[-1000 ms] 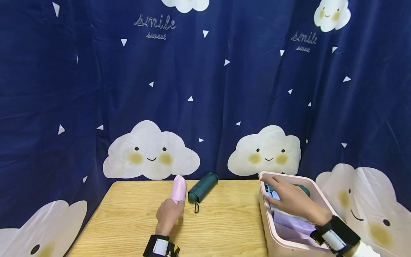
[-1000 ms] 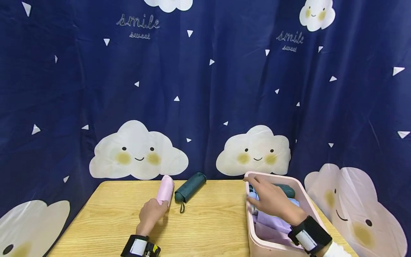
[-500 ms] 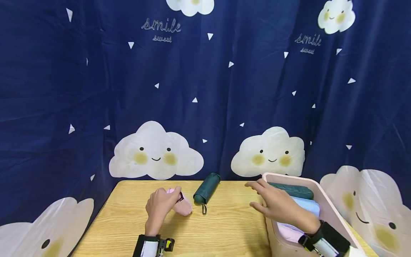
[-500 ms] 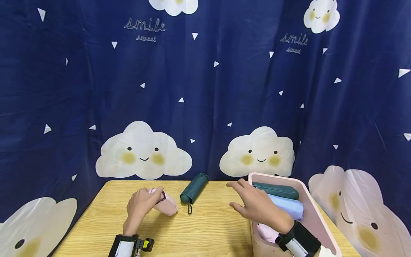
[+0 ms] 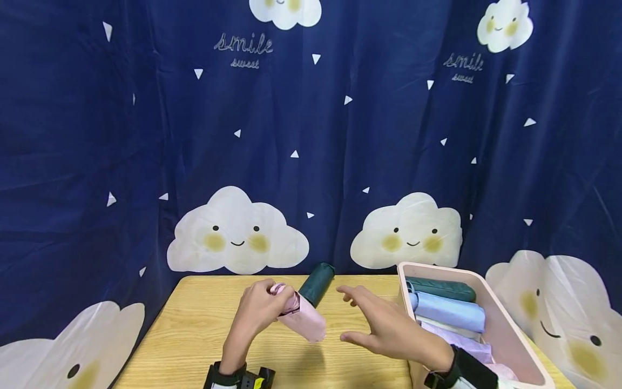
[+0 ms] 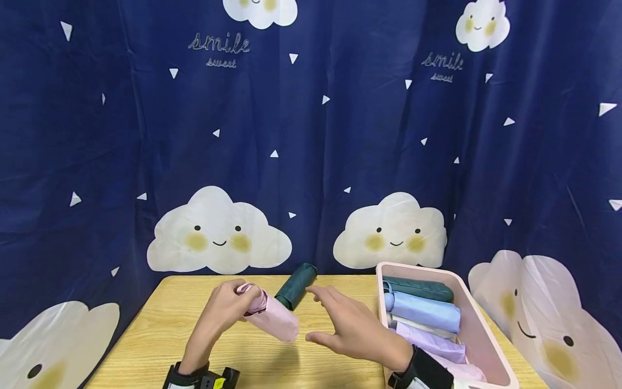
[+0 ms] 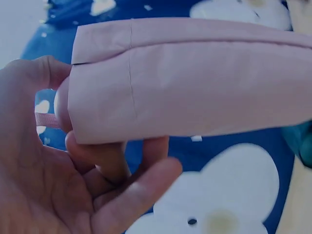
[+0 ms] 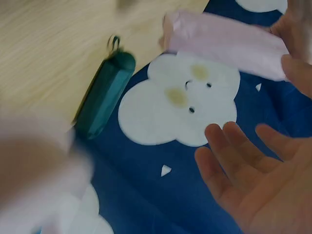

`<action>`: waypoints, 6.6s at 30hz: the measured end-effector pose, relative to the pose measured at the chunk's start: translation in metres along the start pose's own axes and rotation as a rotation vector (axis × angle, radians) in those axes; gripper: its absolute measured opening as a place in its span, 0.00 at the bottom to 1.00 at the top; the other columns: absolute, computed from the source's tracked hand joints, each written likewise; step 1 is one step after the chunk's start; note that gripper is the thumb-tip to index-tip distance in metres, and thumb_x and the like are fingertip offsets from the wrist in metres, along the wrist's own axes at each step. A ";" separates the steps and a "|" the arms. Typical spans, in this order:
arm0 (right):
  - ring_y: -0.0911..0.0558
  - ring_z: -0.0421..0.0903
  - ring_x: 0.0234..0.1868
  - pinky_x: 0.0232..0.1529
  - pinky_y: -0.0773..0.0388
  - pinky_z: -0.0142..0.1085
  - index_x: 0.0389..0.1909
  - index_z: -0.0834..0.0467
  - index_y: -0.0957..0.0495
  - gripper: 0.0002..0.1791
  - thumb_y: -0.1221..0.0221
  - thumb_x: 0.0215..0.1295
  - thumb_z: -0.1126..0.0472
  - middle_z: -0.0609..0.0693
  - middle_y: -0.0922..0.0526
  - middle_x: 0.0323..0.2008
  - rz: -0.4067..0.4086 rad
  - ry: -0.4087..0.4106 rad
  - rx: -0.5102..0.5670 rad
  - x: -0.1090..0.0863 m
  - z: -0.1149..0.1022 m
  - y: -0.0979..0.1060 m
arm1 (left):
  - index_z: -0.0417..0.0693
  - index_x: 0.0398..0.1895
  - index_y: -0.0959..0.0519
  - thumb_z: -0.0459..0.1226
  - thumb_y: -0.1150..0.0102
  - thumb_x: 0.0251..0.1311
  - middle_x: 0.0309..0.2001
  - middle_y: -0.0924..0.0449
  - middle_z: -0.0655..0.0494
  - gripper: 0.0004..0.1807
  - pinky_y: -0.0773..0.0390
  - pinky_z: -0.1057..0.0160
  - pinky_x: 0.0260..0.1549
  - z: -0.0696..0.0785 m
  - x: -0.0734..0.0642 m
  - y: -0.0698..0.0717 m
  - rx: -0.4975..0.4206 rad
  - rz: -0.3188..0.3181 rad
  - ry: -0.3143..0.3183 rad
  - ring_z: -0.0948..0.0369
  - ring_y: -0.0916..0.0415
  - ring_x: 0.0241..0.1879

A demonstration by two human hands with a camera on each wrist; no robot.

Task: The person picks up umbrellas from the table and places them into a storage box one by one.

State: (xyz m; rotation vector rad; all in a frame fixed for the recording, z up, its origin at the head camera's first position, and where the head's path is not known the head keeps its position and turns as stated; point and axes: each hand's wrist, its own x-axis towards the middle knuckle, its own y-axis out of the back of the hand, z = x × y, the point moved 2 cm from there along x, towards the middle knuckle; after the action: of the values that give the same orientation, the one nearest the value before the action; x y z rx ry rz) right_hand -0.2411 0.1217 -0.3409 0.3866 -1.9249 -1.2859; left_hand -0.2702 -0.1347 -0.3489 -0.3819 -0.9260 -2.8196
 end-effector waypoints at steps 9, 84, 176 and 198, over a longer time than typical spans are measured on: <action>0.25 0.39 0.49 0.38 0.25 0.36 0.69 0.45 0.50 0.51 0.34 0.47 0.39 0.39 0.29 0.51 0.034 0.052 0.195 0.010 -0.023 -0.013 | 0.43 0.18 0.31 0.37 0.44 0.52 0.19 0.35 0.58 0.10 0.33 0.66 0.21 0.027 -0.021 0.004 -0.381 -0.229 -0.119 0.64 0.35 0.22; 0.32 0.42 0.26 0.22 0.36 0.37 0.34 0.51 0.32 0.30 0.25 0.29 0.60 0.42 0.36 0.26 -0.287 -0.228 -0.395 -0.090 0.187 0.028 | 0.31 0.66 0.48 0.44 0.41 0.56 0.59 0.42 0.28 0.42 0.32 0.43 0.47 -0.056 0.104 -0.140 0.376 -0.491 0.137 0.36 0.36 0.54; 0.25 0.52 0.51 0.50 0.28 0.41 0.64 0.57 0.49 0.35 0.42 0.62 0.52 0.62 0.31 0.55 0.301 -0.730 1.274 -0.014 0.000 0.051 | 0.43 0.63 0.44 0.43 0.40 0.57 0.47 0.30 0.53 0.35 0.26 0.66 0.32 0.114 -0.085 -0.106 -0.335 -0.114 -0.316 0.63 0.27 0.35; 0.21 0.50 0.35 0.33 0.24 0.43 0.53 0.59 0.33 0.34 0.31 0.48 0.50 0.60 0.22 0.41 0.299 -0.625 0.353 -0.045 0.049 0.104 | 0.52 0.45 0.26 0.39 0.46 0.61 0.30 0.26 0.67 0.10 0.35 0.83 0.26 0.101 -0.102 -0.094 -0.060 -0.124 -0.737 0.76 0.30 0.27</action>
State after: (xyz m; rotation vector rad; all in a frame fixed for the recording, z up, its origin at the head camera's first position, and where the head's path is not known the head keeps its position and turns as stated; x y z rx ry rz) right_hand -0.2310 0.2271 -0.2782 -0.1618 -2.6252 -0.9270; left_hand -0.1738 0.0067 -0.3523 -1.4810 -0.9899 -2.8329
